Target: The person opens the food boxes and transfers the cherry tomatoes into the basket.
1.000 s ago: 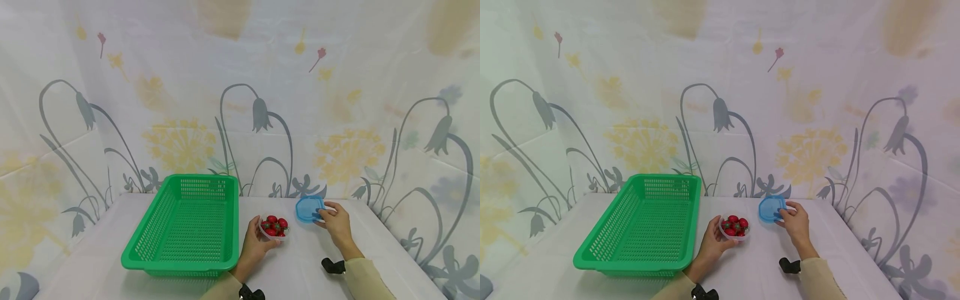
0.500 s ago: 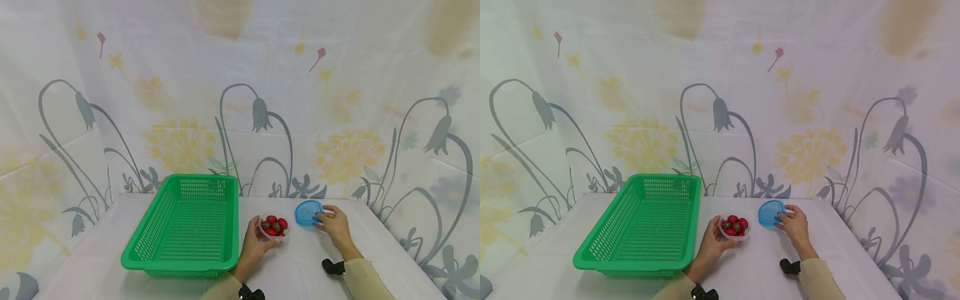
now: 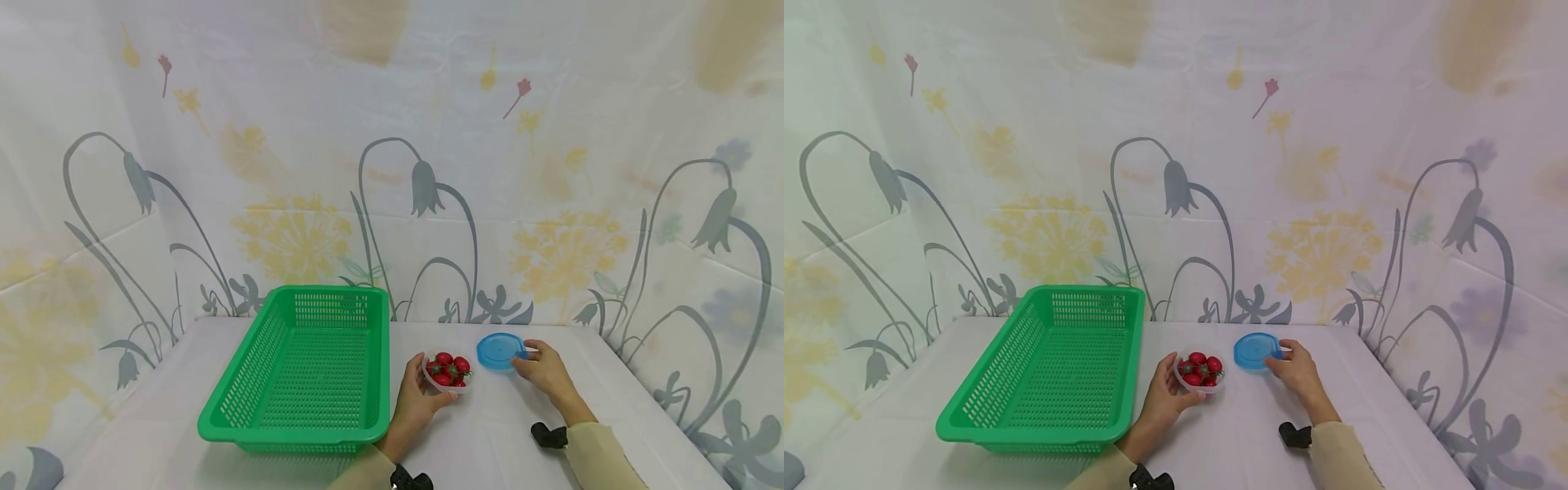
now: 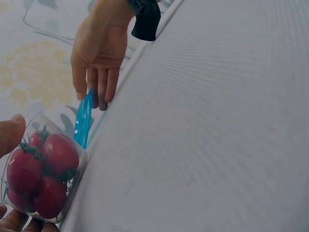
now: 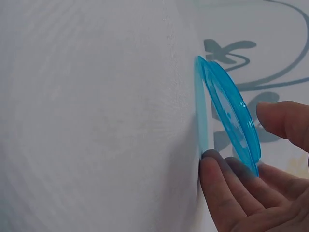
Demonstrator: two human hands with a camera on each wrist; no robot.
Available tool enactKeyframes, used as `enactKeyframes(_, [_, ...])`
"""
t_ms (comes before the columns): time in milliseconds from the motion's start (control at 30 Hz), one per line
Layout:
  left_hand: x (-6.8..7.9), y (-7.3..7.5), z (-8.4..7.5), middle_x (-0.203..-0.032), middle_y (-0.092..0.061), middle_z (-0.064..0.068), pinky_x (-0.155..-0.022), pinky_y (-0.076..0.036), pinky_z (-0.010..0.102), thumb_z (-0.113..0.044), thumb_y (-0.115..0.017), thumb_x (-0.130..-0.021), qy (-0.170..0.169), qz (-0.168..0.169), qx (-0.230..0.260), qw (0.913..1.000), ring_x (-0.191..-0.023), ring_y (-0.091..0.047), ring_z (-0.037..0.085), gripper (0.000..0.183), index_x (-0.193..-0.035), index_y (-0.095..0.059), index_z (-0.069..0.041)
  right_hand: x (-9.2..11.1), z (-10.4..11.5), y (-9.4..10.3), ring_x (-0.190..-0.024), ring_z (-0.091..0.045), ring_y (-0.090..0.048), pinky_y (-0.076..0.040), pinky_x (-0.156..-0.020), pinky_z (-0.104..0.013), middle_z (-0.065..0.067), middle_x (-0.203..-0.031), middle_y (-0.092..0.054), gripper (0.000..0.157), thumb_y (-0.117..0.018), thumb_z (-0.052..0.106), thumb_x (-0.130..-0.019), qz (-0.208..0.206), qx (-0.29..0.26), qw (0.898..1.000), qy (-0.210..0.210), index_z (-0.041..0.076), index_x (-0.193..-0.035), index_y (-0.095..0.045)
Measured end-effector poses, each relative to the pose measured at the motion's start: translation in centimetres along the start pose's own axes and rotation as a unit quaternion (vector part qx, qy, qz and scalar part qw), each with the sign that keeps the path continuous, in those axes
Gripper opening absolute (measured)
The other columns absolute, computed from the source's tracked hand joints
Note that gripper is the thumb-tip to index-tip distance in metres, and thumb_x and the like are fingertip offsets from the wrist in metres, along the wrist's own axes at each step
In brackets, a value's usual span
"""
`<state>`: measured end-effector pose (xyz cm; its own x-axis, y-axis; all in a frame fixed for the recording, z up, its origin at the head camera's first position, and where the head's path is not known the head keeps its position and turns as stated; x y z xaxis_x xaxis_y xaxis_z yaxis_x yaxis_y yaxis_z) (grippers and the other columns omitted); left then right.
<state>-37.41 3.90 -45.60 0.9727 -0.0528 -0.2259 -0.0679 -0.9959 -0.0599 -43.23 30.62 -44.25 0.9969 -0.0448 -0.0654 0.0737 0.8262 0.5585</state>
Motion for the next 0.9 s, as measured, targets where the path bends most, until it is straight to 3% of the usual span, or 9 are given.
enactKeyframes(333, [0.1,0.1,-0.7,-0.141,-0.038,0.028,-0.105,-0.032,0.051,-0.012,-0.082,-0.073,-0.037,-0.003,-0.031,0.9988,-0.130,-0.038,0.043,0.090,-0.142,-0.027,0.007,0.1,0.2,-0.1,-0.119,-0.047,-0.047,-0.046,-0.092,-0.050,-0.038,-0.132,-0.043,0.065,-0.064,0.020,-0.090,0.011,0.024,1.000,0.000,-0.013,-0.137,-0.032])
enactKeyframes(567, [0.0,0.1,0.0,-0.145,-0.036,0.024,-0.107,-0.029,0.048,-0.008,-0.083,-0.072,0.007,-0.005,-0.011,0.9999,-0.134,-0.035,0.040,0.092,-0.144,-0.027,0.003,0.1,0.0,-0.3,-0.124,-0.049,-0.042,-0.040,-0.097,-0.056,-0.036,-0.136,-0.040,0.063,-0.061,0.020,-0.093,0.023,0.025,0.999,-0.008,-0.012,-0.138,-0.032])
enactKeyframes(900, [0.0,-0.1,0.2,-0.146,-0.034,0.024,-0.109,-0.028,0.048,-0.007,-0.082,-0.073,0.013,-0.001,-0.004,0.9999,-0.134,-0.034,0.040,0.092,-0.145,-0.026,0.003,0.6,1.1,0.5,-0.122,-0.046,-0.045,-0.041,-0.097,-0.053,-0.033,-0.135,-0.043,0.059,-0.060,0.021,-0.093,-0.014,0.020,1.000,0.007,-0.012,-0.136,-0.036])
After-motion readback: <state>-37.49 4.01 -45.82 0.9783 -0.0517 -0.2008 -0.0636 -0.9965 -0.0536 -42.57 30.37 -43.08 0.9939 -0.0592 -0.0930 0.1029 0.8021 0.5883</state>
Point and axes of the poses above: each hand's wrist, its own x-axis away from the middle knuckle, its own y-axis out of the back of the hand, z = x × y, the point moved 10 cm from there along -x, towards the middle knuckle
